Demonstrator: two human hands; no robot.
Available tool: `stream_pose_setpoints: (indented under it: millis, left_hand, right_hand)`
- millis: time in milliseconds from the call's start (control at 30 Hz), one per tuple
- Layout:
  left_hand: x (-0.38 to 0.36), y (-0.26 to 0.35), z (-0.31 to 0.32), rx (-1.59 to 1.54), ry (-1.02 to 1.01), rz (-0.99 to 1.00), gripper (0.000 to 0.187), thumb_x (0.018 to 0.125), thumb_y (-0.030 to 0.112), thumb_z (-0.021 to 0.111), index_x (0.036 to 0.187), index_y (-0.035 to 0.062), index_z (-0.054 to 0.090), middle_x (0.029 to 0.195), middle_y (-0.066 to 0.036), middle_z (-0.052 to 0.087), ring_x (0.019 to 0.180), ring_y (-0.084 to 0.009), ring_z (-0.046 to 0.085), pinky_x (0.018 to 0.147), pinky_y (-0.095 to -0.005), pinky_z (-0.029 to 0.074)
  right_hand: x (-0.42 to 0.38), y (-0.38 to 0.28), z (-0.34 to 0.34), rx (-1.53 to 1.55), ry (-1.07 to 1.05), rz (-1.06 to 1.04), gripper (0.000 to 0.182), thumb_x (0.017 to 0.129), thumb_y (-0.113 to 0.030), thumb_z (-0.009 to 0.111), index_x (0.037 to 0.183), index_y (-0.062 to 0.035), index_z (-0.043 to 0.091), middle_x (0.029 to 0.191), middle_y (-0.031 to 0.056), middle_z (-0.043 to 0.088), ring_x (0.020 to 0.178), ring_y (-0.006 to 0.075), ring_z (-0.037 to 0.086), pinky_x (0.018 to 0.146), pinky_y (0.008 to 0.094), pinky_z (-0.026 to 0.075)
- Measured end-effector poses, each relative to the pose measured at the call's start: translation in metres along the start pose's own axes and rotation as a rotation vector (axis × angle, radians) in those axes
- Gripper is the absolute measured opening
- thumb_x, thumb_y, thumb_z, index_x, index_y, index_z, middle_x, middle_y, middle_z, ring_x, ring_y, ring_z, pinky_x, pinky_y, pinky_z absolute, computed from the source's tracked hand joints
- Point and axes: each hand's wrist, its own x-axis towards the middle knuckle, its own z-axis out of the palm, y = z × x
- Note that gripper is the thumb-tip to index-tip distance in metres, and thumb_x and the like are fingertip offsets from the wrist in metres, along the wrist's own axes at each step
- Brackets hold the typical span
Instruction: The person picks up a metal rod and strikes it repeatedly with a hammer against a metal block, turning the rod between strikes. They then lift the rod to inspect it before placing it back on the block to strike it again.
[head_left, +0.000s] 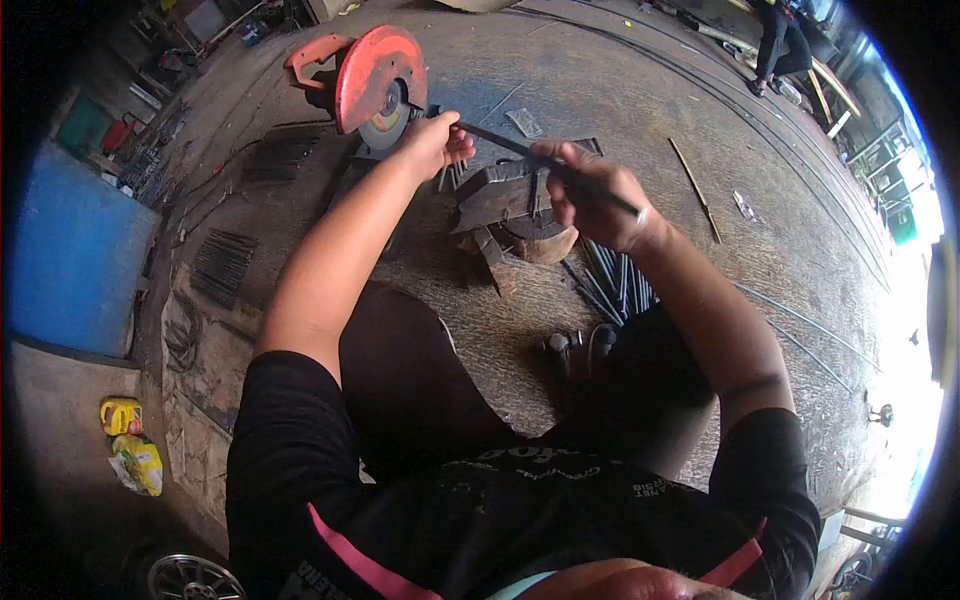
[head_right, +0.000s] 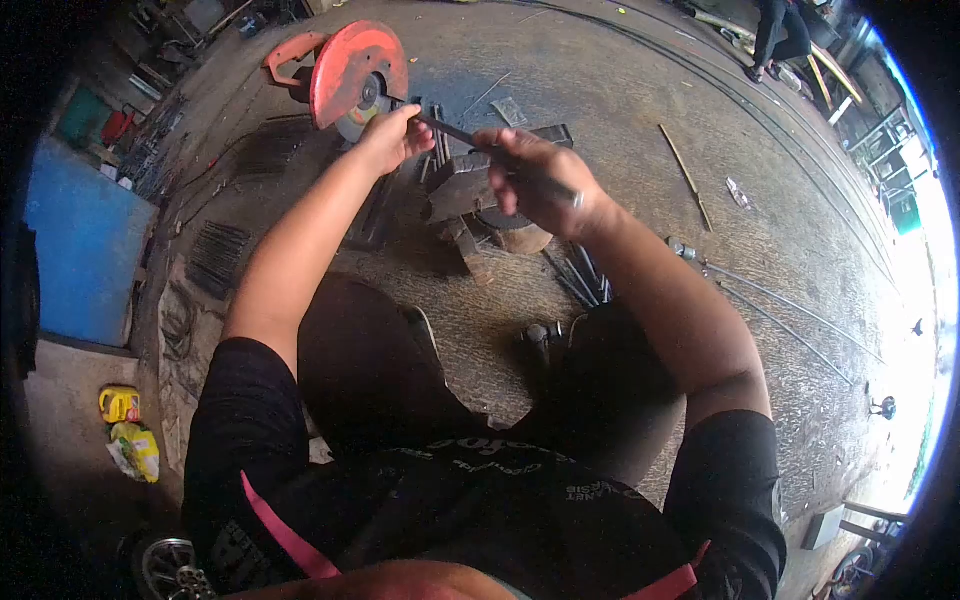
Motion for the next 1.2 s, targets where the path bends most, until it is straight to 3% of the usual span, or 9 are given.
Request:
stream_pose_setpoints:
  millis: [167,267,400,500,633,833,967,1000,1200]
  left_hand:
    - [-0.024,0.002,-0.001,0.630,-0.420,-0.195,0.033,0.091,0.034,0.046,0.075,0.0073,0.055,0.064,-0.007,0.058,0.054,-0.0204,0.061,0.053,-0.0375,0.055]
    - [-0.028,-0.012,0.001,0.824,-0.665,-0.360,0.030,0.093,0.030,0.045,0.085,0.0035,0.057,0.070,-0.009,0.060,0.062,-0.0227,0.064,0.061,-0.0416,0.057]
    - [-0.041,-0.020,0.025,1.163,-0.694,-0.328,0.023,0.094,0.027,0.050,0.100,0.0059,0.058,0.090,-0.008,0.063,0.079,-0.0207,0.065,0.070,-0.0377,0.056]
    - [-0.054,-0.010,0.047,0.666,-0.758,0.183,0.028,0.099,0.030,0.047,0.107,0.0047,0.058,0.099,-0.006,0.064,0.092,-0.0170,0.063,0.075,-0.0326,0.055]
    - [-0.105,0.030,0.083,0.118,-0.603,0.474,0.033,0.101,0.030,0.045,0.112,0.0027,0.058,0.101,-0.008,0.065,0.096,-0.0151,0.063,0.076,-0.0306,0.055]
    - [-0.142,0.054,0.081,0.270,-0.576,0.585,0.025,0.097,0.020,0.054,0.112,0.0003,0.057,0.096,-0.012,0.065,0.085,-0.0198,0.067,0.069,-0.0317,0.058]
    - [-0.154,0.066,0.078,0.187,-0.484,0.676,0.022,0.093,0.022,0.062,0.104,0.0037,0.059,0.090,-0.008,0.065,0.075,-0.0177,0.068,0.058,-0.0285,0.057]
    - [-0.155,0.069,0.076,0.174,-0.432,0.699,0.023,0.091,0.025,0.064,0.101,0.0055,0.060,0.087,-0.006,0.065,0.072,-0.0170,0.067,0.054,-0.0267,0.056]
    - [-0.139,0.074,0.059,0.080,-0.429,0.683,0.025,0.094,0.028,0.059,0.103,0.0048,0.060,0.088,-0.007,0.064,0.074,-0.0178,0.066,0.061,-0.0312,0.056]
  right_hand:
    - [-0.015,-0.028,0.018,0.294,-0.148,-0.248,0.052,0.097,-0.041,0.047,0.132,-0.0019,0.043,0.109,0.0143,0.065,0.096,0.0276,0.064,0.084,0.0371,0.048]
    - [-0.012,-0.028,-0.001,0.105,-0.017,-0.336,0.050,0.097,-0.042,0.045,0.124,0.0006,0.047,0.099,0.0140,0.066,0.091,0.0266,0.064,0.082,0.0371,0.047]
    - [-0.012,-0.028,0.000,-0.100,0.166,-0.307,0.044,0.101,-0.037,0.042,0.111,0.0043,0.052,0.075,0.0110,0.061,0.072,0.0229,0.060,0.071,0.0340,0.046]
    - [-0.010,-0.020,0.007,-0.158,0.219,-0.242,0.042,0.101,-0.036,0.041,0.104,0.0035,0.056,0.065,0.0081,0.054,0.058,0.0191,0.054,0.064,0.0310,0.046]
    - [-0.006,-0.012,0.017,-0.443,0.285,-0.160,0.046,0.101,-0.040,0.041,0.096,0.0019,0.060,0.055,0.0052,0.052,0.049,0.0144,0.048,0.054,0.0275,0.037]
    - [-0.009,-0.008,0.027,-0.275,0.038,0.023,0.051,0.100,-0.044,0.042,0.094,0.0022,0.061,0.059,0.0019,0.054,0.048,0.0117,0.044,0.051,0.0270,0.031]
    - [-0.014,-0.002,0.021,-0.929,-0.190,-0.184,0.049,0.098,-0.049,0.043,0.104,-0.0043,0.063,0.073,0.0008,0.055,0.069,0.0104,0.051,0.063,0.0256,0.043]
    - [-0.015,-0.001,0.019,-0.818,-0.238,0.004,0.039,0.097,-0.041,0.050,0.109,-0.0054,0.062,0.087,0.0008,0.060,0.082,0.0101,0.053,0.070,0.0262,0.045]
    - [-0.004,0.016,0.011,-0.713,-0.208,-0.010,0.023,0.094,-0.022,0.058,0.106,-0.0027,0.062,0.091,0.0041,0.062,0.088,0.0135,0.054,0.083,0.0312,0.044]
